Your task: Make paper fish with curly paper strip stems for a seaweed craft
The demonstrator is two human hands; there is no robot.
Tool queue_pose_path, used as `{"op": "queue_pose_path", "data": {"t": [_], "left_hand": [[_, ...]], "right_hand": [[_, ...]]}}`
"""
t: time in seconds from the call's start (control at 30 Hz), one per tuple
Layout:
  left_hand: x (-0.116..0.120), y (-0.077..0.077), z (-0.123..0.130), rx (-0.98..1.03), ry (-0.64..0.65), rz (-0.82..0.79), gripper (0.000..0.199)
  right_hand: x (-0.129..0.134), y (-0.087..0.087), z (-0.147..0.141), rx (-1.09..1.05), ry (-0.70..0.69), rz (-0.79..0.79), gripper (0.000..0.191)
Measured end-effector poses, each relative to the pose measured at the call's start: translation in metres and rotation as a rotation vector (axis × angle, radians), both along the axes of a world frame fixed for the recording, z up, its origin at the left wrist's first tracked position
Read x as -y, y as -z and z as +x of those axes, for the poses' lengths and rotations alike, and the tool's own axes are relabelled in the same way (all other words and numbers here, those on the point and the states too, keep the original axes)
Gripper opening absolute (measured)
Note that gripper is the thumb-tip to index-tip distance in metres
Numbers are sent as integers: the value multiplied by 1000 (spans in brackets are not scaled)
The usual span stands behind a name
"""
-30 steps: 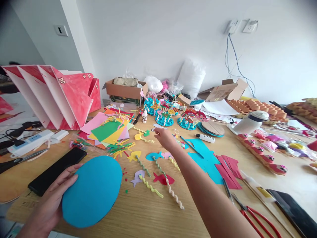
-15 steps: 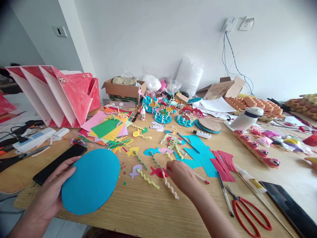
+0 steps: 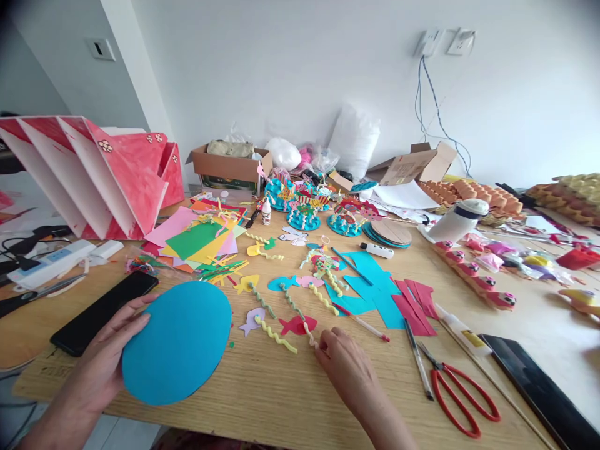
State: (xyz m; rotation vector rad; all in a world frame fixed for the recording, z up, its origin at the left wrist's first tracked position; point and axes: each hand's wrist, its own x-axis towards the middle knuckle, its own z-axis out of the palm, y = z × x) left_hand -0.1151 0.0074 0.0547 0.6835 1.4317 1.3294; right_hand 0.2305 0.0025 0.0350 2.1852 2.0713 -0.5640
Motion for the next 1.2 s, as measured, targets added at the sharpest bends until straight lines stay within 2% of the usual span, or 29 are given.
{"op": "queue_pose_path", "data": {"t": [0.23, 0.37, 0.5, 0.67, 0.77, 0.9, 1.1, 1.2], "left_hand": [[0, 2, 1, -22, 16, -11, 52], [4, 5, 11, -16, 96, -57, 52], [11, 12, 23, 1, 204, -89, 48], [16, 17, 27, 14, 267, -96, 46], [16, 18, 27, 16, 271, -90, 45], [18, 18, 28, 18, 262, -92, 44], [22, 18, 34, 79, 297, -124, 44], [24, 18, 38, 101, 298, -119, 42]], "right_hand": [[2, 0, 9, -11, -33, 23, 16], [3, 0, 7, -29, -39, 88, 15], [6, 12, 2, -31, -93, 237, 22], [10, 32, -2, 27, -141, 382, 28], [14, 37, -1, 79, -177, 430, 30], [16, 30, -1, 147, -238, 443, 31], [12, 6, -11, 249, -317, 334, 28], [10, 3, -11, 249, -335, 309, 27]]}}
